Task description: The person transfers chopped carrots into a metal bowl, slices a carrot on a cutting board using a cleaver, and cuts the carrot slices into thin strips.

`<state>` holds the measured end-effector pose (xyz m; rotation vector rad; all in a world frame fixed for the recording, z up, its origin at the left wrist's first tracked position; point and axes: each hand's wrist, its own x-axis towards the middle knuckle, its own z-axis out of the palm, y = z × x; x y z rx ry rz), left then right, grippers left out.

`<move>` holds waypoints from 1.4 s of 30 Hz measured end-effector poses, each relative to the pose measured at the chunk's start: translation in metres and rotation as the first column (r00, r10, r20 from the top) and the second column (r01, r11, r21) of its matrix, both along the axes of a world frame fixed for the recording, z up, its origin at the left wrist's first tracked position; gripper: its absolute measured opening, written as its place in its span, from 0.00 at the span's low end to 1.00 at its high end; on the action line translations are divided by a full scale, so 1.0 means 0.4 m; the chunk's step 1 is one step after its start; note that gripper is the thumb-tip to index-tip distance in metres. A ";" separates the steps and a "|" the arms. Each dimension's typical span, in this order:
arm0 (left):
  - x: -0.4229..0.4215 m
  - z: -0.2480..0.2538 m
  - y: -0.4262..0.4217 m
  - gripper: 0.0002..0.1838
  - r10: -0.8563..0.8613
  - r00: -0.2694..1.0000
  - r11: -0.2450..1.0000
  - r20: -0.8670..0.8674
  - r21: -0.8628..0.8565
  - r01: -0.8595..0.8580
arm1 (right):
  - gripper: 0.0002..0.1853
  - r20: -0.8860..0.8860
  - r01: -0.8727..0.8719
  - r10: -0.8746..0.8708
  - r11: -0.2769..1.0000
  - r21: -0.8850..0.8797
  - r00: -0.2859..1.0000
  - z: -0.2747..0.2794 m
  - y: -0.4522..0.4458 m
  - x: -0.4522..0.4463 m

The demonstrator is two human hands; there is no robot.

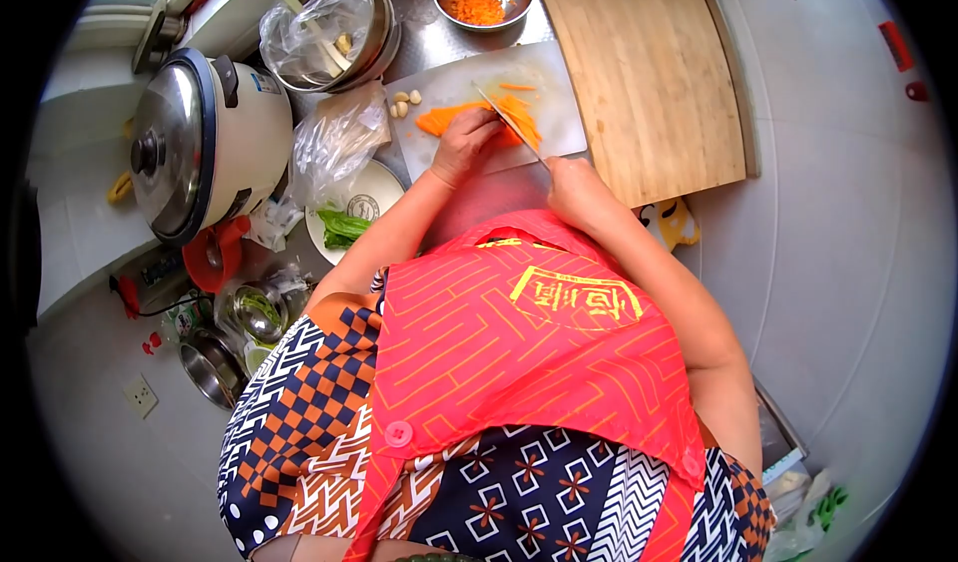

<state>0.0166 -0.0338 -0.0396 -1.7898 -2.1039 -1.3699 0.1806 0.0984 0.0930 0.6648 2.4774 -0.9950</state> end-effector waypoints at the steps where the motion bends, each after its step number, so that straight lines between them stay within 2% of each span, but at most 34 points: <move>1: -0.001 0.000 -0.001 0.12 -0.001 1.000 1.000 -0.004 -0.013 0.001 | 0.12 0.010 -0.003 0.003 1.000 0.006 1.000 -0.001 0.000 0.000; 9: 0.003 0.001 -0.005 0.14 0.031 0.999 0.998 -0.024 -0.045 -0.032 | 0.15 0.057 0.020 -0.021 1.000 0.019 0.998 -0.005 -0.007 -0.009; 15: 0.001 0.016 -0.004 0.11 0.023 1.000 0.999 -0.003 -0.038 -0.023 | 0.16 0.089 -0.039 0.038 0.999 0.002 0.995 -0.030 0.005 -0.019; 18: 0.004 0.012 -0.002 0.11 0.027 1.000 0.999 0.003 -0.035 -0.027 | 0.12 0.054 -0.008 0.006 0.999 0.043 0.999 -0.089 0.000 -0.046; 23: 0.000 0.003 0.003 0.11 0.012 1.000 1.000 0.007 -0.017 -0.012 | 0.10 0.017 0.041 -0.042 0.997 0.072 0.999 -0.123 -0.007 -0.038; 28: 0.002 0.037 -0.002 0.10 -0.001 1.000 0.999 0.001 -0.032 0.001 | 0.10 -0.018 0.038 -0.037 0.996 0.081 0.999 -0.110 -0.007 -0.039; 30: -0.016 0.040 -0.015 0.11 -0.044 0.996 0.998 -0.075 -0.058 0.040 | 0.10 -0.027 0.036 -0.034 0.996 0.083 0.999 -0.096 -0.010 -0.041; 32: -0.023 0.039 -0.019 0.11 -0.044 0.992 0.997 -0.116 -0.067 0.036 | 0.14 0.002 0.016 -0.016 0.997 0.080 1.000 -0.092 -0.009 -0.045; 37: -0.009 0.010 -0.020 0.12 0.027 0.996 0.998 -0.090 -0.051 -0.032 | 0.16 0.015 -0.005 0.004 0.996 0.085 1.000 -0.096 -0.005 -0.046; 42: -0.004 0.017 -0.019 0.15 0.023 0.998 0.998 -0.057 -0.065 -0.027 | 0.15 0.035 -0.028 0.025 0.995 0.100 0.999 -0.096 -0.004 -0.049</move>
